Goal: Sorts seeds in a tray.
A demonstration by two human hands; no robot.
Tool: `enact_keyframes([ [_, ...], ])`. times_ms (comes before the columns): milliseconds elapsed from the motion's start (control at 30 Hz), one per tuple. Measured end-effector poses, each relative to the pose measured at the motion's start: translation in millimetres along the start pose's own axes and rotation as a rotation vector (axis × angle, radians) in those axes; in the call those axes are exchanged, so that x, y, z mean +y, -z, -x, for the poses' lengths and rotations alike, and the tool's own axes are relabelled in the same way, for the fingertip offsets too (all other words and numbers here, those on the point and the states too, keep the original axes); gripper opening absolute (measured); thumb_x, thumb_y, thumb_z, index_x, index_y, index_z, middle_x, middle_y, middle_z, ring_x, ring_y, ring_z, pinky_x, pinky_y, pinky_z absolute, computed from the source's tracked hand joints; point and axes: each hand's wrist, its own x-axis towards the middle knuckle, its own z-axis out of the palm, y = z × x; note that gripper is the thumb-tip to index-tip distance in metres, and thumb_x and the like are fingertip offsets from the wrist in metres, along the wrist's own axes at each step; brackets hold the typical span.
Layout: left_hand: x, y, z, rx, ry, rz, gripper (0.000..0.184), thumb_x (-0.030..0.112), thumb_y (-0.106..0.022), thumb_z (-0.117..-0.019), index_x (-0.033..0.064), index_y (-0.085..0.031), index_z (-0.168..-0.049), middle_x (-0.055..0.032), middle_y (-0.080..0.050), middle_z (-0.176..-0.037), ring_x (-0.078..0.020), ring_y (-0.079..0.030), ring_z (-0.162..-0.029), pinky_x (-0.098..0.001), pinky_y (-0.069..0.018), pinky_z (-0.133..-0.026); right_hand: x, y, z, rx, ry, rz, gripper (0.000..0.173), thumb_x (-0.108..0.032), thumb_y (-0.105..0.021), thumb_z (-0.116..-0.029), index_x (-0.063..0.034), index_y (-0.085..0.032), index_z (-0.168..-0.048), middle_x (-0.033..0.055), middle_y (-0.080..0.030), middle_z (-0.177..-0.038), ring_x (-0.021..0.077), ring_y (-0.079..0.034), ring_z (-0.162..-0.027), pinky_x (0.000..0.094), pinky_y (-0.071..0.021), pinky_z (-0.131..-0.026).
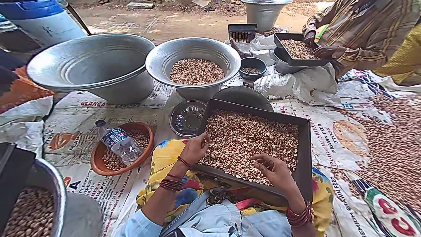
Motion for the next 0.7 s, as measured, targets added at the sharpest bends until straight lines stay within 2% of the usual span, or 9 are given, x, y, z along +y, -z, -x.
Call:
enact_keyframes([
  [100, 9, -10, -3, -0.136, 0.029, -0.173, 0.025, 0.005, -0.055, -0.0999, 0.0002, -0.071, -0.119, -0.0228, -0.069, -0.111, -0.0392, -0.068, -0.101, -0.0557, -0.0517, -0.093, -1, -3, -1, -0.017, -0.001, 0.016, 0.023, -0.019, -0.063, -0.0989, -0.0126, -0.073, -0.118, -0.0036, -0.075, -0.103, -0.0006, -0.064, -0.071, 0.0194, -0.0530, -0.066],
  [200, 12, -17, -6, -0.213, 0.067, -0.236, 0.024, 0.008, -0.059, -0.1006, 0.0029, -0.071, -0.121, -0.0227, -0.067, -0.123, -0.0402, -0.064, -0.117, -0.0566, -0.0492, -0.101, -2, -3, 1, -0.025, -0.004, 0.039, 0.023, -0.021, -0.063, -0.0993, -0.0133, -0.073, -0.119, -0.0027, -0.075, -0.106, 0.0007, -0.066, -0.075, 0.0208, -0.0552, -0.069],
  [300, 9, -16, -6, -0.175, 0.044, -0.174, 0.022, 0.010, -0.062, -0.0995, -0.0008, -0.072, -0.115, -0.0224, -0.069, -0.114, -0.0378, -0.067, -0.108, -0.0537, -0.0507, -0.098, 0, -2, 3, -0.033, -0.027, 0.054, 0.024, -0.022, -0.062, -0.0991, -0.0153, -0.073, -0.119, -0.0042, -0.075, -0.106, 0.0008, -0.066, -0.076, 0.0209, -0.0544, -0.069],
  [400, -5, -11, -3, 0.016, -0.035, 0.073, 0.017, 0.013, -0.066, -0.0956, -0.0004, -0.072, -0.103, -0.0100, -0.066, -0.081, -0.0175, -0.059, -0.070, -0.0369, -0.0496, -0.071, 2, -2, 4, -0.026, -0.026, 0.041, 0.024, -0.021, -0.063, -0.0991, -0.0144, -0.073, -0.120, -0.0043, -0.075, -0.106, -0.0003, -0.066, -0.077, 0.0191, -0.0543, -0.070],
  [433, -8, -6, -3, 0.032, -0.027, 0.120, 0.017, 0.015, -0.065, -0.0961, 0.0012, -0.071, -0.104, -0.0060, -0.064, -0.078, -0.0125, -0.056, -0.067, -0.0331, -0.0475, -0.068, 3, -2, 5, -0.023, -0.026, 0.040, 0.024, -0.021, -0.063, -0.0991, -0.0139, -0.073, -0.119, -0.0039, -0.075, -0.106, -0.0001, -0.066, -0.076, 0.0193, -0.0542, -0.070],
  [500, -10, 1, -1, 0.014, -0.023, 0.085, 0.018, 0.014, -0.063, -0.0964, 0.0011, -0.069, -0.106, -0.0046, -0.059, -0.074, -0.0127, -0.052, -0.064, -0.0339, -0.0455, -0.065, 2, -2, 5, -0.028, -0.036, 0.051, 0.024, -0.022, -0.064, -0.0992, -0.0144, -0.073, -0.120, -0.0037, -0.075, -0.105, 0.0003, -0.066, -0.076, 0.0203, -0.0542, -0.070],
  [567, -5, 0, 1, -0.035, -0.050, -0.016, 0.017, 0.009, -0.062, -0.0955, -0.0006, -0.072, -0.106, -0.0107, -0.062, -0.076, -0.0215, -0.055, -0.067, -0.0417, -0.0481, -0.069, 2, -3, 4, -0.037, -0.047, 0.058, 0.024, -0.022, -0.063, -0.0994, -0.0151, -0.073, -0.120, -0.0034, -0.075, -0.104, 0.0013, -0.066, -0.076, 0.0222, -0.0545, -0.070],
  [633, 6, -5, 4, -0.115, -0.029, -0.125, 0.022, 0.006, -0.059, -0.0977, 0.0000, -0.073, -0.113, -0.0200, -0.070, -0.098, -0.0345, -0.067, -0.088, -0.0522, -0.0527, -0.085, 1, -5, 3, -0.044, -0.041, 0.056, 0.023, -0.020, -0.063, -0.0991, -0.0138, -0.073, -0.120, -0.0020, -0.075, -0.104, 0.0016, -0.066, -0.075, 0.0218, -0.0544, -0.069],
  [700, 13, -13, 3, -0.190, 0.008, -0.209, 0.024, 0.007, -0.057, -0.1002, 0.0012, -0.072, -0.119, -0.0222, -0.069, -0.117, -0.0393, -0.067, -0.109, -0.0560, -0.0508, -0.097, -1, -6, 3, -0.052, -0.050, 0.067, 0.024, -0.019, -0.063, -0.0990, -0.0138, -0.072, -0.121, -0.0015, -0.075, -0.104, 0.0022, -0.065, -0.074, 0.0226, -0.0536, -0.068],
])
